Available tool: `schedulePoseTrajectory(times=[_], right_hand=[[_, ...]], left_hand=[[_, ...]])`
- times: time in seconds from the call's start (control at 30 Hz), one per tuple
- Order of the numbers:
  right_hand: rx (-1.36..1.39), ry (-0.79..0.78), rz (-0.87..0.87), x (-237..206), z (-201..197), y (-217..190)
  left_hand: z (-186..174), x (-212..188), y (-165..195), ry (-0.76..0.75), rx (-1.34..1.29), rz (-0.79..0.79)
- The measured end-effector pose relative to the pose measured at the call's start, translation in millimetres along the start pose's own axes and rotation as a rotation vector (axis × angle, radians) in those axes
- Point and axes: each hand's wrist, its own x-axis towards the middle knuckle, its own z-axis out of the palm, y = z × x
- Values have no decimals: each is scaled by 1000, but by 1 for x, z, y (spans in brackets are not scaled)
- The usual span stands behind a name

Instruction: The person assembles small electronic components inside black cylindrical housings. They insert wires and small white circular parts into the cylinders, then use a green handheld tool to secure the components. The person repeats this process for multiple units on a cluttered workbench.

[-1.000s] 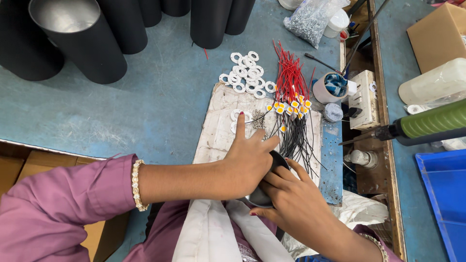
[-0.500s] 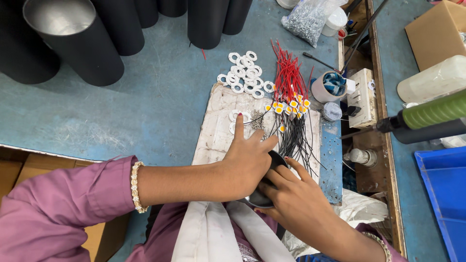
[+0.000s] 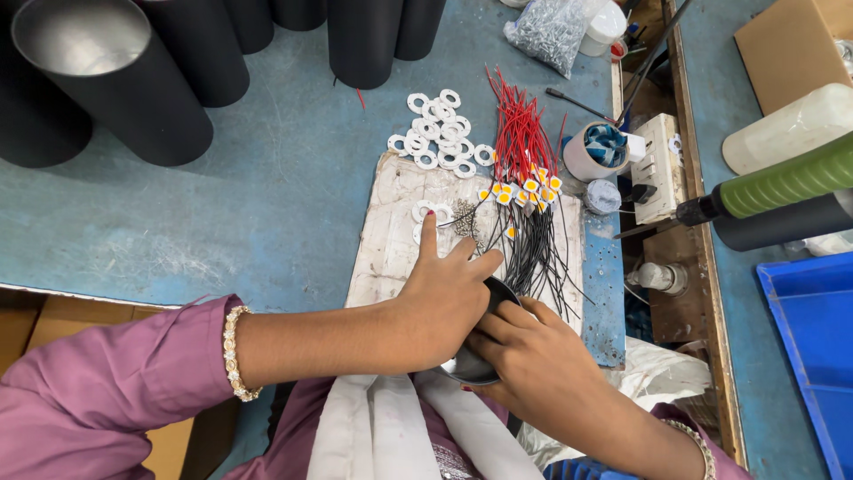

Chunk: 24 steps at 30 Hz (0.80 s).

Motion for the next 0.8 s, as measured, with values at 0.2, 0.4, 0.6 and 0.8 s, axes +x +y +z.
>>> schedulePoseTrajectory(times=[0.2, 0.4, 0.6, 0.8], right_hand=[[-40, -44, 15, 4, -5, -8], [-17, -133, 83, 8, -11, -11], [-57, -73, 47, 1, -3, -10], [-58, 10, 4, -7, 3, -3]], left_hand=[[1, -2, 1, 44, 2, -4], [0, 0, -1, -15, -10, 20], [-6, -4, 3, -16, 2, 12], [-9, -2, 7, -101, 40, -5]])
